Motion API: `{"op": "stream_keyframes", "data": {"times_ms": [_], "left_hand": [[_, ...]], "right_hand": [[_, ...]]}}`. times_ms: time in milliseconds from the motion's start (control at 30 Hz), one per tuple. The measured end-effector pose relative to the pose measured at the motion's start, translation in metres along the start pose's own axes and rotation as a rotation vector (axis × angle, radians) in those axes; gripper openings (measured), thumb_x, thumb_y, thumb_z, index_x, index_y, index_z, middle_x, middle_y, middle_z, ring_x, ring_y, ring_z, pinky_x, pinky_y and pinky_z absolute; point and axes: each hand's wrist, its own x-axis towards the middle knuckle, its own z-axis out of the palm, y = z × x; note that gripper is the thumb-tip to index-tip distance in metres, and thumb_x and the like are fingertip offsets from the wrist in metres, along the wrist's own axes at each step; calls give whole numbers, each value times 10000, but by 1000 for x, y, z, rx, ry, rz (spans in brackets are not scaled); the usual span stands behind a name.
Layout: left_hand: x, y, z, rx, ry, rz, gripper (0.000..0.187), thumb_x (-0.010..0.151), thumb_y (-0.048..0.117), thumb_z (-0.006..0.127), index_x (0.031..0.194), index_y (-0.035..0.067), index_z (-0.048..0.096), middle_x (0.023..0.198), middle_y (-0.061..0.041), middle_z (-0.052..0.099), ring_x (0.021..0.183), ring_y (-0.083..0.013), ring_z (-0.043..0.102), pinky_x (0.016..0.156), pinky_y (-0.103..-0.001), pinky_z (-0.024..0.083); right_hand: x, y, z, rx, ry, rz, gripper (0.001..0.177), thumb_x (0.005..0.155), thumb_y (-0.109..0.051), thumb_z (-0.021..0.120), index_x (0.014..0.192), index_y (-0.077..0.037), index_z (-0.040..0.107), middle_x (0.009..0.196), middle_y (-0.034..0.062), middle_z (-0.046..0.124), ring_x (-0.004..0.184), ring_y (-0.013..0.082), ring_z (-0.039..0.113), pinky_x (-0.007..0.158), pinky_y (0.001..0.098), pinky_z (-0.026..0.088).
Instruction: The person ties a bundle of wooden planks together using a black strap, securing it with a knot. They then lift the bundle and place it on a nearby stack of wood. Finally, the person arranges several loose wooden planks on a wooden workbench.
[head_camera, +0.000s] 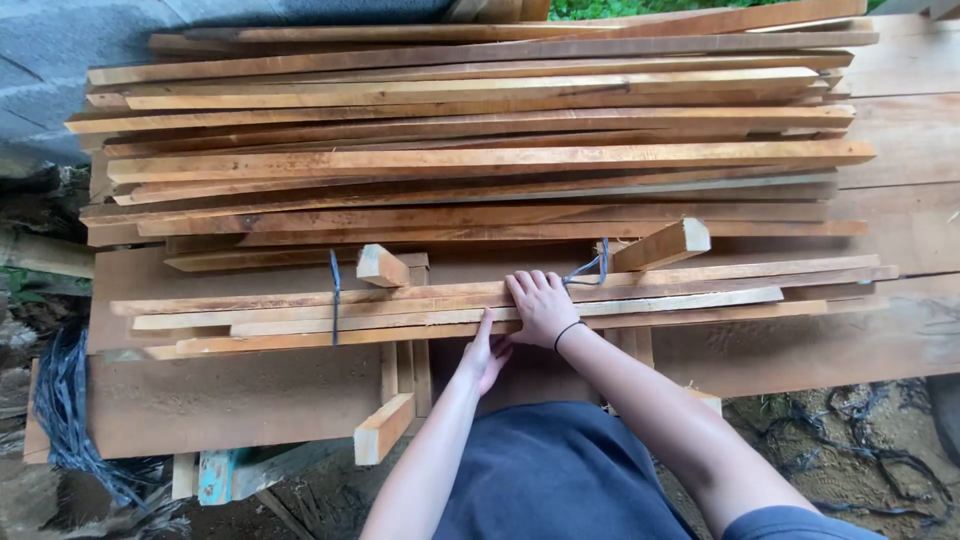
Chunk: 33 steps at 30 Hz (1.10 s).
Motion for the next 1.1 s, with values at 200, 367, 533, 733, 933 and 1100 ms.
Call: {"op": "stream_keyframes", "data": {"times_ms": [200,367,533,733,933,1100], "left_hand": [[20,-5,-23,245,77,-6,1188,952,585,712,1503,-262,87,1534,-453,278,1425,-551,395,1170,-652,311],[17,-4,-20,231,72,3,1167,957,599,693,1495,-259,114,1530,-448,302,1415,-560,399,1166,-660,312],[-6,-3,-19,98,66,19,1099,980,576,654,1498,-234,122,1519,-390,344,1439,-547,383,1180,-697,249],[1,-14,-77,-188,98,71,1322,753,1009,400,1636,81,73,1674,-224,173,1548,-468,180,1258,-648,127],[21,-19,-99,-387,204,91,1021,826,953,360,1432,137,459,1516,-140,447,1470,-419,369,1248,-619,217],[28,7,-76,-469,321,135,994,881,915,144,1531,191,342,1386,-104,499,1369,-349,472,1258,-593,168]], "right_hand": [[-9,3,3,88,62,-16,1136,566,-748,713,1480,-151,398,1467,56,474,1398,233,410,1163,441,283],[-7,4,7,92,73,-12,1148,578,-771,694,1495,-150,390,1468,54,477,1384,227,423,1166,445,283],[-6,12,-18,160,4,-29,1139,632,-883,580,1497,-164,402,1460,44,498,1372,218,456,1171,435,296],[18,75,-44,798,132,184,523,1056,-560,483,1155,-100,711,1197,170,698,1158,415,649,1015,516,499],[28,101,-29,773,-300,425,853,967,-800,282,1030,-117,789,1137,214,759,1224,414,649,1044,528,486],[46,110,3,698,-612,411,942,882,-881,221,1007,-192,851,1228,171,751,1319,368,595,1128,451,450]]}}
